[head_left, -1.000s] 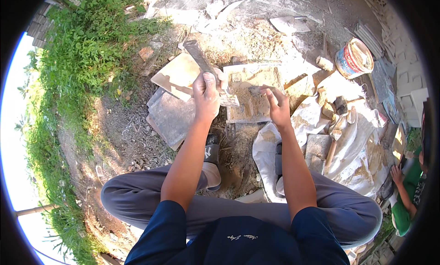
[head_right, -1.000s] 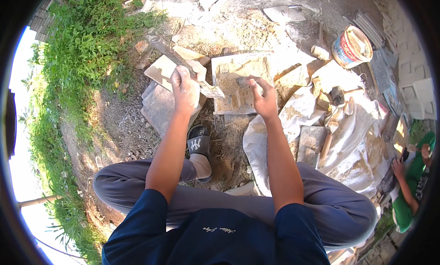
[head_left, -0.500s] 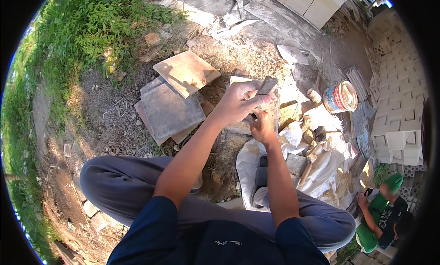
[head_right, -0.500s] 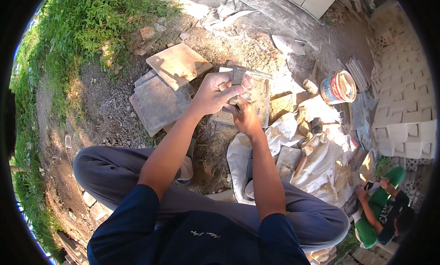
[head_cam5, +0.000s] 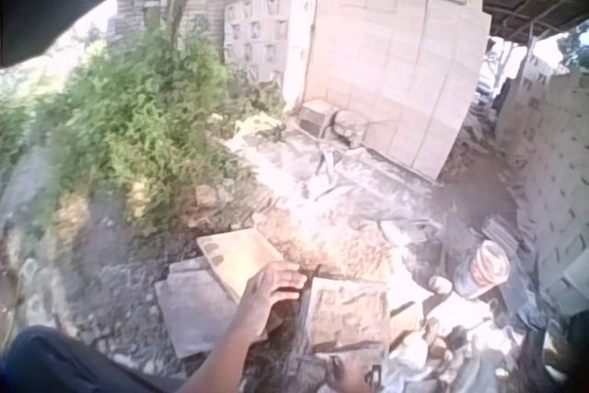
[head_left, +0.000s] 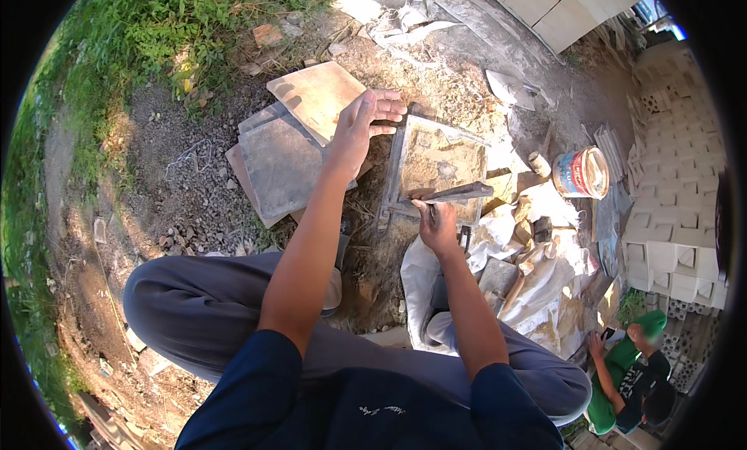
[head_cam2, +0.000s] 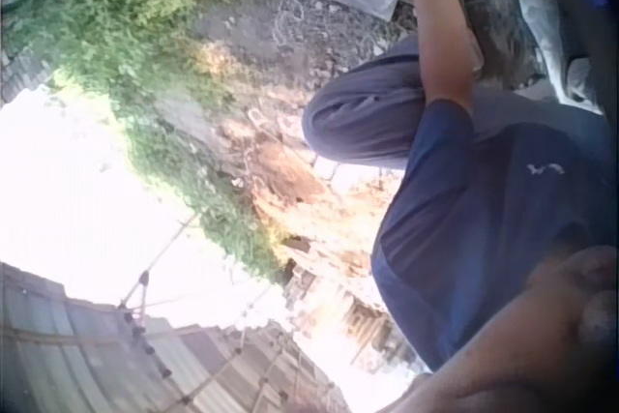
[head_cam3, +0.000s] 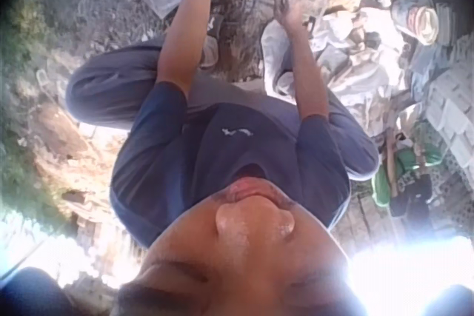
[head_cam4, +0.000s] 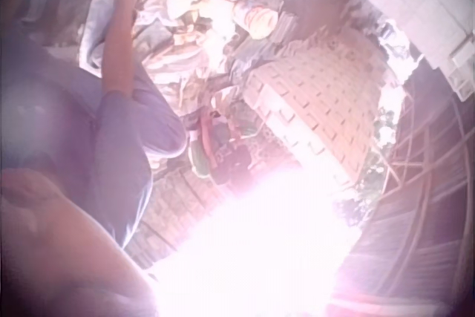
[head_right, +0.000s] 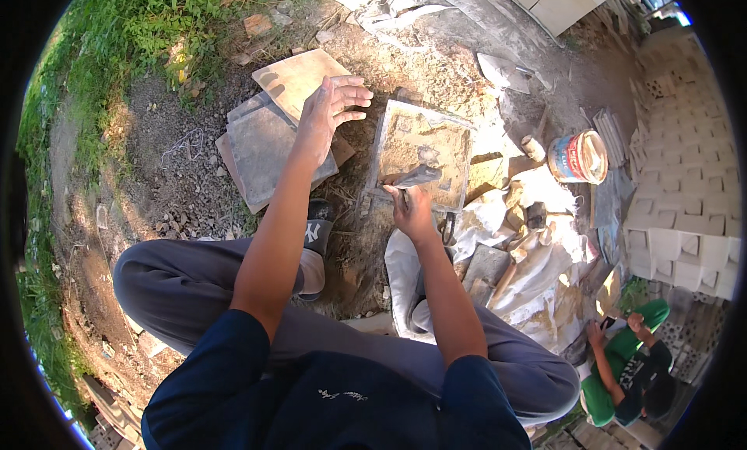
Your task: The person uses a hammer and a chisel by hand to carve and shape a sandy material inside a square mold.
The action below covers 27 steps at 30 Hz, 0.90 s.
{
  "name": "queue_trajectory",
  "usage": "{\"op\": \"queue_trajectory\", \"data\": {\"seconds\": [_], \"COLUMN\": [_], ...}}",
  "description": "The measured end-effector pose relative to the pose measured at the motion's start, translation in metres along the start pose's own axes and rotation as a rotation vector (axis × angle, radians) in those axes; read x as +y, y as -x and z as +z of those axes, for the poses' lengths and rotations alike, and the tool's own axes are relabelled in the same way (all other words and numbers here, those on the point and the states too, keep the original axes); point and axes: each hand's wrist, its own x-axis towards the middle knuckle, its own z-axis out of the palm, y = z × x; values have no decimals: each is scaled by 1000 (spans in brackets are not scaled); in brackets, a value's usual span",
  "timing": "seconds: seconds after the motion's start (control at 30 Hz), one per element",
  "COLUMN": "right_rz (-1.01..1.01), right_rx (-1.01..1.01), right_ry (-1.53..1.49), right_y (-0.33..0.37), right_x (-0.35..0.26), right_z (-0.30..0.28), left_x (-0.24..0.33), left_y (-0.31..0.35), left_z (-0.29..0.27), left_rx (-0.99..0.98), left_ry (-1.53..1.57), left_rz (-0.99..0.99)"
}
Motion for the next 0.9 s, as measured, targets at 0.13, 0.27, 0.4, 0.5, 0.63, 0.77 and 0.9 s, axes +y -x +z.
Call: {"op": "queue_trajectory", "data": {"seconds": [0.13,0.27,0.4,0.5,0.63,0.77,0.9], "right_rz": [232,114,100,170,194,191,237], "right_rx": [-82,17,31,81,46,70,9], "right_ry": [-129,-260,-198,-258,-256,-291,-196], "right_y": [-16,-38,-19,-16,-39,-10,-23], "right_x": [-24,-36,-11,-7,-46,-1,-21], "right_z": [-7,-18,-1,-2,-22,2,-8], "left_x": [7,4,8,11,5,8,15], "left_y": [5,2,-5,-5,12,0,2], "left_z": [-9,-16,-12,-7,-21,-9,-17], "left_rx": [6,20,34,12,38,36,47], "left_ry": [-35,-32,8,9,-19,39,27], "left_rz": [15,51,46,60,38,60,76]}}
